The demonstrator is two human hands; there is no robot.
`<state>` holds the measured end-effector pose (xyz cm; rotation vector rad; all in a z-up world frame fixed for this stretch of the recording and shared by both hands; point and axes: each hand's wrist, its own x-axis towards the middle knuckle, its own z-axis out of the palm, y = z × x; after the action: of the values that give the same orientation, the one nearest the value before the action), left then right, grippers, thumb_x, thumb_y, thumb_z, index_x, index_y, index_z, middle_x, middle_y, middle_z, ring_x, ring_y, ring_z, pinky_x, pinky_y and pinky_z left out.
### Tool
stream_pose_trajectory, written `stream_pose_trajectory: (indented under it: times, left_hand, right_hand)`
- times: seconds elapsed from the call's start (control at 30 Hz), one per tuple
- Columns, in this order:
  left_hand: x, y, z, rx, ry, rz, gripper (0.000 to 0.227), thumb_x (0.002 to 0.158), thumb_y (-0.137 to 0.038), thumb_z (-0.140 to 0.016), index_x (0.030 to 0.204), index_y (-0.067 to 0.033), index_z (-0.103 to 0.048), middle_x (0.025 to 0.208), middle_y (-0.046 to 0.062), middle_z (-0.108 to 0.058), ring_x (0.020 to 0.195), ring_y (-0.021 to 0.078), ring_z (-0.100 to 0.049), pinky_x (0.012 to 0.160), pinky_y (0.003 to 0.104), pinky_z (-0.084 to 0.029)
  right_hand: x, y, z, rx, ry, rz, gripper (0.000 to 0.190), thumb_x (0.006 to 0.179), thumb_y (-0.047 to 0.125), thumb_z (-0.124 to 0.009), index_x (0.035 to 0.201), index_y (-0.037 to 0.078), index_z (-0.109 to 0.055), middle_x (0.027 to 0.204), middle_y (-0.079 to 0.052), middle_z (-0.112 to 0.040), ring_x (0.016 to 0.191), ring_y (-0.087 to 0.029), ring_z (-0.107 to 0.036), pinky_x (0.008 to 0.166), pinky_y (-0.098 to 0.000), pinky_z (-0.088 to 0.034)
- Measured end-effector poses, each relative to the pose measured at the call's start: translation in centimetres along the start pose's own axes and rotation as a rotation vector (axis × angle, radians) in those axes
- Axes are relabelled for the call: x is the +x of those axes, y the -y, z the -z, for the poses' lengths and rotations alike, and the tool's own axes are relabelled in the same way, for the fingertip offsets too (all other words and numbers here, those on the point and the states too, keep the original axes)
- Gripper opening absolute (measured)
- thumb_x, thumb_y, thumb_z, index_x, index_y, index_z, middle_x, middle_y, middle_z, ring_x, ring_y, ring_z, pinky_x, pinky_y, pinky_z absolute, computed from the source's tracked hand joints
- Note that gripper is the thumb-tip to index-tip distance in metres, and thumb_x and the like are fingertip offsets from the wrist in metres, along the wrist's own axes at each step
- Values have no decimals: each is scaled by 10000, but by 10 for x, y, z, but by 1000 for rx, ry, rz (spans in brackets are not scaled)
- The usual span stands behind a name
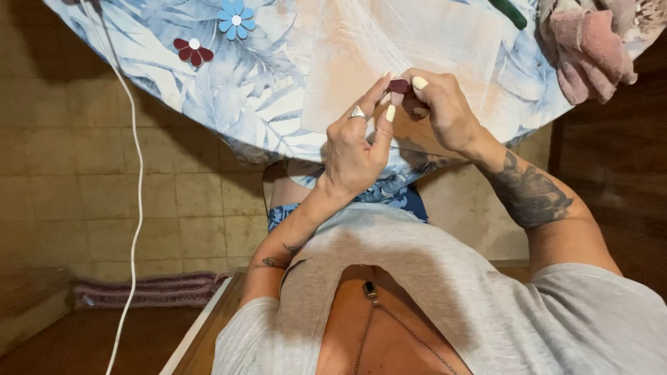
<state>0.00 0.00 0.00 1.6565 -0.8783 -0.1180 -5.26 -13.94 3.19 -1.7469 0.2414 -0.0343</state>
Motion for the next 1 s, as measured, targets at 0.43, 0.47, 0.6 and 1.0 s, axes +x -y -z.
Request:
stream_pose_trajectory:
  times: [0.43, 0.47, 0.6, 1.0]
  left_hand:
    - [-1, 6, 33, -160, -145, 31, 354, 841, -49, -488, 1183, 27, -438, 1017, 191, -597, 1000, 289, -565, 846, 374, -485]
    - [-2, 7, 39, -160, -155, 41, 355, 845, -57, -487, 1187, 22, -434, 1041, 175, -592, 1013, 280, -562, 855, 363, -478]
    - [0, 9, 67, -95, -252, 11, 353, 842, -52, -482, 1182, 26, -431, 1062, 152, -586, 1007, 285, -572, 861, 358, -480]
    - [-6, 53, 115, 156, -580, -94, 225, 823, -68, -450, 1006, -20, -572, 971, 79, -599, 896, 253, -600, 814, 344, -487]
  right_hand:
    - [27, -10, -22, 84, 63, 110, 289, 938, 148, -329, 796, -38, -499, 545, 1, -279, 533, -69, -251, 465, -194, -270]
    - [32, -8, -26, 87, 79, 100, 289, 943, 157, -333, 805, -36, -497, 554, 2, -279, 537, -68, -249, 471, -193, -265]
    - [51, -11, -37, 103, 147, 90, 286, 943, 154, -335, 815, -42, -500, 558, -11, -297, 530, -73, -264, 475, -204, -277]
    - [112, 6, -67, -175, 289, 150, 278, 941, 123, -363, 774, -25, -528, 499, -25, -351, 490, -94, -349, 464, -218, -307]
